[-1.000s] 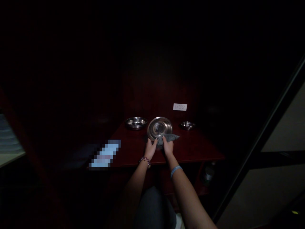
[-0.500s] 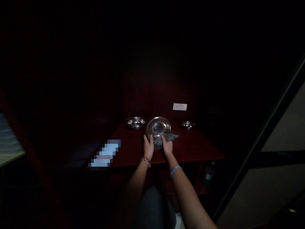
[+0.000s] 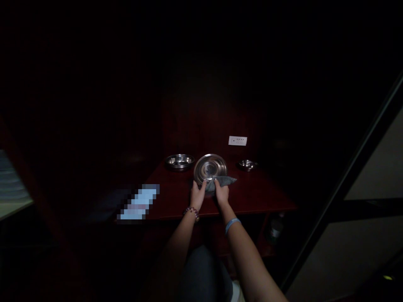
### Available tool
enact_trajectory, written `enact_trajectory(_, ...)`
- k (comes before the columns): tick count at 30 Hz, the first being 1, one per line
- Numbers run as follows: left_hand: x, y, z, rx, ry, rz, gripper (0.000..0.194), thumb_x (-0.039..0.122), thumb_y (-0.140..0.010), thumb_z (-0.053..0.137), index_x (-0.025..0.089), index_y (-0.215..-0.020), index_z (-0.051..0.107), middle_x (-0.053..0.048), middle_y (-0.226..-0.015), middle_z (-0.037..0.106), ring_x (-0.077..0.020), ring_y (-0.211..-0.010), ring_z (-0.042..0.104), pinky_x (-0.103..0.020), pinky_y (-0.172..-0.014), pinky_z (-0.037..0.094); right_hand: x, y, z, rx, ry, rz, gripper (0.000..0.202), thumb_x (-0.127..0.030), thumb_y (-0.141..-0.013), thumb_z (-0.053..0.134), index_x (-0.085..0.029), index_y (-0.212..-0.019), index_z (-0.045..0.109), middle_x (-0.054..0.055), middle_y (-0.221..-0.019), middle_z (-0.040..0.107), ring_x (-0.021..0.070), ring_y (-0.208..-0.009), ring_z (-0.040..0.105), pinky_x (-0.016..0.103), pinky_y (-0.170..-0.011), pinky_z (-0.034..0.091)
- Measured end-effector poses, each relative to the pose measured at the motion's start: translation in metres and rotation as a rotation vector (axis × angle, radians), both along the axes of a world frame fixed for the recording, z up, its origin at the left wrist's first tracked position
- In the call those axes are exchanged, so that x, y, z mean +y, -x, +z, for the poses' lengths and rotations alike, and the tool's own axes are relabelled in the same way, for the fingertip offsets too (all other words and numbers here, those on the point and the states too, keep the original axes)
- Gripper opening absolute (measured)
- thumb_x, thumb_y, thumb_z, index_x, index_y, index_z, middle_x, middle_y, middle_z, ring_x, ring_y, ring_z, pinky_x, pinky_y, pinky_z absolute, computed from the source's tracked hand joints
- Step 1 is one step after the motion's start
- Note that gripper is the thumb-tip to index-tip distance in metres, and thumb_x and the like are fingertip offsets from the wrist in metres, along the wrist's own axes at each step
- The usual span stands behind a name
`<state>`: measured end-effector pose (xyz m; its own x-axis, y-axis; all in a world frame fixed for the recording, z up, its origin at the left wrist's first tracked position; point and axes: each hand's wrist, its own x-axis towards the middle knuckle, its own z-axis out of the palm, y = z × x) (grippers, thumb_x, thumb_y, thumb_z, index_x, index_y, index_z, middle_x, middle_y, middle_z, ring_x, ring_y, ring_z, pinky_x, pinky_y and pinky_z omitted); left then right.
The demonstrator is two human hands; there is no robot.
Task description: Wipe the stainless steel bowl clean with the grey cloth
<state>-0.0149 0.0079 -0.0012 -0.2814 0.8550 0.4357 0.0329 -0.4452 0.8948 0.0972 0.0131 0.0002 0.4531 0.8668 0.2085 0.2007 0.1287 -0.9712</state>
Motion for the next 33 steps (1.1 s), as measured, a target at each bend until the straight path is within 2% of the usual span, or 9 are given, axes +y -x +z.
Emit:
enact_trajectory(10, 0.0048, -0.0003, -0.0072, 0.044, -0.006, -0.047, 0.051, 0.029, -0.083, 0.064, 0.013, -0.128, 0.049, -0.016, -0.130, 0.062, -0.0209, -0.119, 0.060, -0.034, -0.105, 0.041, 0.0024, -0.0005, -0.0022, 0.045, -0.018, 0.016, 0.041, -0.044, -0.086, 0.061, -0.011, -0.109, 0.071, 0.017, -0.107, 0.074, 0.0266, -0.105, 0.069, 0.031, -0.089, 0.052)
enact_trajectory(16, 0.0007, -0.0013, -0.0014, 0.031, 0.004, -0.050, 0.044, 0.022, -0.083, 0.059, 0.013, -0.125, 0.051, -0.015, -0.132, 0.060, -0.0200, -0.122, 0.057, -0.034, -0.109, 0.038, 0.0038, -0.0008, -0.0025, 0.045, -0.006, 0.021, 0.041, -0.044, -0.086, 0.060, -0.013, -0.110, 0.071, 0.015, -0.107, 0.074, 0.0267, -0.105, 0.069, 0.032, -0.090, 0.052)
enact_trajectory(33, -0.0009, -0.0011, 0.0012, 0.028, 0.009, -0.033, 0.041, 0.021, -0.083, 0.058, 0.013, -0.123, 0.051, -0.015, -0.130, 0.061, -0.0211, -0.123, 0.056, -0.036, -0.111, 0.036, 0.0036, -0.0007, -0.0018, -0.018, 0.043, 0.011, 0.043, -0.046, -0.087, 0.058, -0.011, -0.110, 0.071, 0.017, -0.107, 0.073, 0.0258, -0.105, 0.069, 0.030, -0.089, 0.052)
